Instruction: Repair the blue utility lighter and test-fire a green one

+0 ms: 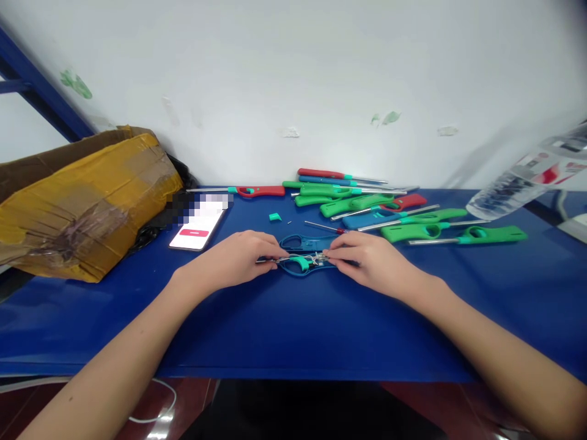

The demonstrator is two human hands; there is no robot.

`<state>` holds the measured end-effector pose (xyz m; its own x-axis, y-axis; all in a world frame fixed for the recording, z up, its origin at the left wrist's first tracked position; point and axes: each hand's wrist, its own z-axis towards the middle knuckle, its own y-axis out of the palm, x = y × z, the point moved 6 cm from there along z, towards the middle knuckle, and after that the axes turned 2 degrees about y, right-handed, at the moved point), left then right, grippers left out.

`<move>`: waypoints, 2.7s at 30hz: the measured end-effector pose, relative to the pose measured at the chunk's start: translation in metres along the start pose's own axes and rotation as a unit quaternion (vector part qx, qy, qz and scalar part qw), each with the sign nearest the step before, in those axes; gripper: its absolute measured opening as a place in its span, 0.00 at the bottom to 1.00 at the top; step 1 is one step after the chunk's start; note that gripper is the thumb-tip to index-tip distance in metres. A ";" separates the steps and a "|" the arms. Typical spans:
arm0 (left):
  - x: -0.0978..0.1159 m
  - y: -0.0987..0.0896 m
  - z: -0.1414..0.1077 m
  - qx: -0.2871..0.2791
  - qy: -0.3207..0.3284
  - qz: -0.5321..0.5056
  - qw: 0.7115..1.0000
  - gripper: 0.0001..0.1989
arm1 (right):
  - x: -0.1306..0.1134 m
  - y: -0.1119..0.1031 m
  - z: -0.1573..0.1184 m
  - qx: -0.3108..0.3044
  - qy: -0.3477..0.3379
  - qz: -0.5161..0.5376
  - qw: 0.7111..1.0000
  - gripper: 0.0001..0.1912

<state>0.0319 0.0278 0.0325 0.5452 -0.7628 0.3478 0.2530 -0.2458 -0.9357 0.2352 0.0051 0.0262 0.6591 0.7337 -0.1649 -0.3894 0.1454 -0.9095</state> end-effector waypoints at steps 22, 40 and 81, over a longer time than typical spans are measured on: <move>0.004 0.004 -0.001 -0.013 0.004 0.003 1.000 0.17 | 0.007 0.001 0.000 -0.015 0.032 0.023 0.999 0.09; 0.005 0.004 0.001 -0.027 -0.008 -0.013 1.000 0.15 | 0.005 0.002 -0.001 -0.043 0.042 0.034 0.998 0.09; 0.009 0.004 0.000 0.001 0.023 0.106 0.994 0.10 | 0.004 0.002 0.000 -0.047 0.039 0.075 0.995 0.12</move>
<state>0.0376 0.0199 0.0317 0.5494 -0.8237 0.1403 0.1380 -0.0761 -0.9875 0.2369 0.0085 0.0233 0.6477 0.6875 -0.3283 -0.4282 -0.0279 -0.9032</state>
